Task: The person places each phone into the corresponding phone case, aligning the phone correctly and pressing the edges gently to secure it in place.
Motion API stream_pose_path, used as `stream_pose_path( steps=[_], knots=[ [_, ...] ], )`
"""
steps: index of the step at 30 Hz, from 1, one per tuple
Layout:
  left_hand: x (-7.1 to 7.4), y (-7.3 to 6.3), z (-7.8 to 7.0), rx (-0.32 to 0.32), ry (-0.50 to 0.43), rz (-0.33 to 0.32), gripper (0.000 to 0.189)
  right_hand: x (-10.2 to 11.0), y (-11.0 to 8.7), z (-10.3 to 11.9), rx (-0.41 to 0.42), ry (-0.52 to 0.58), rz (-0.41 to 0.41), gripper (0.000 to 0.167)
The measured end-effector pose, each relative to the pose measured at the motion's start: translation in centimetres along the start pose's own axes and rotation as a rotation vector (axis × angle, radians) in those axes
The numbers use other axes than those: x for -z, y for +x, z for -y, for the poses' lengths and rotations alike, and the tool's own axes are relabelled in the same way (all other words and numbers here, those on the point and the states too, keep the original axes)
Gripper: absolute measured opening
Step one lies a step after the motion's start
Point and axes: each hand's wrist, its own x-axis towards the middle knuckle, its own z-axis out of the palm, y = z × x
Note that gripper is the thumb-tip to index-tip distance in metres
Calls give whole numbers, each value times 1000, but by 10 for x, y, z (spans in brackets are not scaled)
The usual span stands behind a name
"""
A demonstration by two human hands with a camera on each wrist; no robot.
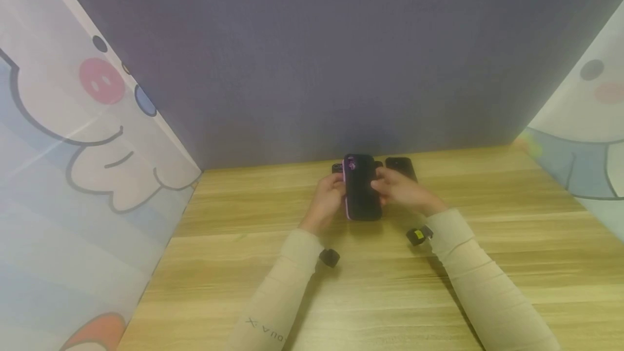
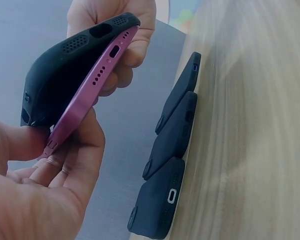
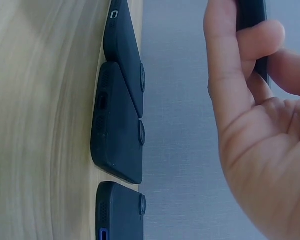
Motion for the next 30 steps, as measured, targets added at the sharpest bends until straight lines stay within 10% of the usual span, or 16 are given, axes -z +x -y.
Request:
stream_pose_path(
  steps=[30],
  knots=[
    [-2, 1, -2, 45, -49, 70, 37, -1, -1, 6, -57, -126, -79, 43]
  ],
)
